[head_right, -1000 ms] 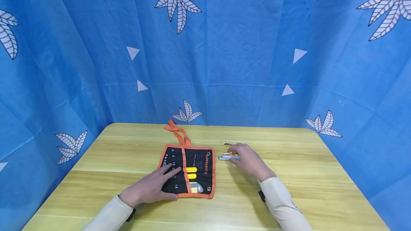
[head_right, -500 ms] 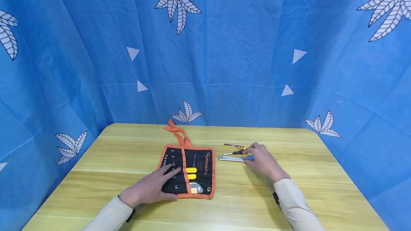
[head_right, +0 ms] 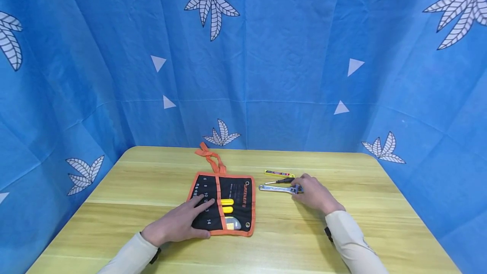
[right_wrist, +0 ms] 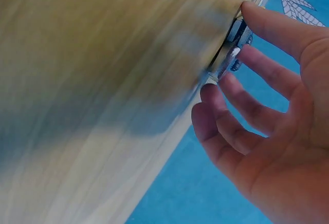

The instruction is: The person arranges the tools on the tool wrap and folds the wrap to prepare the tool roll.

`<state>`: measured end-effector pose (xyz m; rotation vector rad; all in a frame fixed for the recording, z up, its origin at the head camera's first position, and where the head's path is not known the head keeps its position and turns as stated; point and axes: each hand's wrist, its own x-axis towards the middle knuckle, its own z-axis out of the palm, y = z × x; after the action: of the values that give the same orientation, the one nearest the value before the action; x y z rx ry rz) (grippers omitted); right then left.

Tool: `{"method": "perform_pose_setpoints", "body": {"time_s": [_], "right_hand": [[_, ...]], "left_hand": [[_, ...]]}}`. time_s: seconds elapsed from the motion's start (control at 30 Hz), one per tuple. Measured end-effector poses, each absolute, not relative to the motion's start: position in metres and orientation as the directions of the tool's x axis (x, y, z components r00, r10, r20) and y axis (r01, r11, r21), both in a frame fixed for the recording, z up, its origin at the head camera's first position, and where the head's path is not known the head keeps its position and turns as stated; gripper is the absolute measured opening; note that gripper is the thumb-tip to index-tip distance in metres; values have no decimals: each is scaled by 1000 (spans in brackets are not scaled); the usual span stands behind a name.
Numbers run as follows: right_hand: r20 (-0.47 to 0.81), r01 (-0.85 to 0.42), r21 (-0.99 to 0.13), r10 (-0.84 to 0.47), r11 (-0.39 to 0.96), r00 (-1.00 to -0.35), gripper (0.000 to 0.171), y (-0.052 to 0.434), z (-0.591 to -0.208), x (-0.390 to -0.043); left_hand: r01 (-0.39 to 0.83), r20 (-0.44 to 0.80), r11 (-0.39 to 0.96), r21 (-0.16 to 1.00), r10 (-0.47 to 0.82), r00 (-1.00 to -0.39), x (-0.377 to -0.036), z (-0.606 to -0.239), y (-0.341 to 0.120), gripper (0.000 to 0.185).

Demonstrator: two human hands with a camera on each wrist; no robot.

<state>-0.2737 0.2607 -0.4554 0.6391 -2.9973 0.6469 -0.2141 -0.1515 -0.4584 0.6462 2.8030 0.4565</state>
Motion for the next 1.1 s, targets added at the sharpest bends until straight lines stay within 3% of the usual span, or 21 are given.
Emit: {"method": "perform_pose_setpoints", "body": {"time_s": [0.53,0.83,1.1], "right_hand": [[36,-395,-388,-415,833,-909,28,261,-456,-275],[102,-427,-394,-424,813,-900,18,264,-454,-272],[158,-454,-395,-427,799,-890,28,250,-448,-271]], "left_hand": [[392,-146,849,355,464,-874,-213,-459,-151,93],[392,-140,847,361,464,-874,-213,-458,-152,93],[380,-151,847,372,459,-876,-212,-456,-151,92]]}}
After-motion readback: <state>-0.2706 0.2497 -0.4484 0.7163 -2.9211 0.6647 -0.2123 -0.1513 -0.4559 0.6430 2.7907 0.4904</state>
